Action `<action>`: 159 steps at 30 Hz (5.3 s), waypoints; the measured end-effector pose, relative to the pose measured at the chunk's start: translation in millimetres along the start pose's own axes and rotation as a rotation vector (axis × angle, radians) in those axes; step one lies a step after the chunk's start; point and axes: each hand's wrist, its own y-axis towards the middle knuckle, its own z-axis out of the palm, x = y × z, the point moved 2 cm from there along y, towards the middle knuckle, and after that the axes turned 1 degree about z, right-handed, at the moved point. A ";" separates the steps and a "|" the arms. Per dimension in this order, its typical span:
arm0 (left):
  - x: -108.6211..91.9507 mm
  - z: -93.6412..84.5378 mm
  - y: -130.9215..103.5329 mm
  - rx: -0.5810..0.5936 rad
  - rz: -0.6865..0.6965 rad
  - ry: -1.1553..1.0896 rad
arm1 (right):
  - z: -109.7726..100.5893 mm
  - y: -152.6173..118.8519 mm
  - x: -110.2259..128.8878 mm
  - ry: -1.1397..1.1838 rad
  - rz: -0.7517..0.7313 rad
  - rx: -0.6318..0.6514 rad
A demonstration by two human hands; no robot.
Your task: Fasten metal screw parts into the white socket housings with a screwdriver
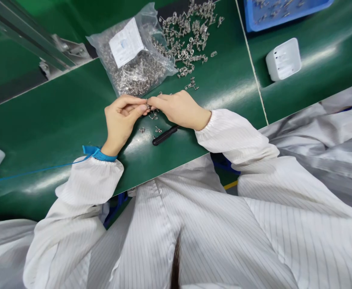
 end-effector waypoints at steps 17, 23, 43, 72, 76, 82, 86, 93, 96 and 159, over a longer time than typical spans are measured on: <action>-3.1 -0.2 -4.7 0.018 0.228 0.249 | -28.1 -1.3 -24.4 -0.196 0.112 -0.283; -12.9 -4.9 -5.3 -0.059 0.293 0.652 | -21.8 -4.1 -8.4 -0.098 0.123 -0.057; -12.9 -2.3 -8.4 0.080 0.280 0.711 | -3.1 -3.4 -2.1 0.041 0.076 -0.042; 1.6 -0.1 -8.8 -0.038 0.180 0.459 | -5.1 -2.3 0.8 0.601 0.147 -0.099; 1.9 1.2 -15.9 0.012 0.202 0.533 | -8.7 -1.0 0.4 0.738 0.199 -0.114; -5.6 7.4 -17.8 0.228 0.197 0.587 | -31.3 1.3 -22.0 0.538 0.248 -0.263; -12.2 8.2 -15.1 0.261 0.177 0.590 | -39.4 -0.6 -28.0 0.399 0.310 -0.315; -10.8 4.2 -16.7 0.222 0.268 0.639 | -21.1 3.0 -14.2 1.266 0.367 -0.160; -9.8 4.2 -17.0 0.232 0.308 0.693 | -8.5 6.1 -6.7 1.608 0.353 -0.028; -2.8 -1.3 -1.9 0.123 0.118 0.144 | 2.9 1.5 -4.3 1.129 0.168 -0.121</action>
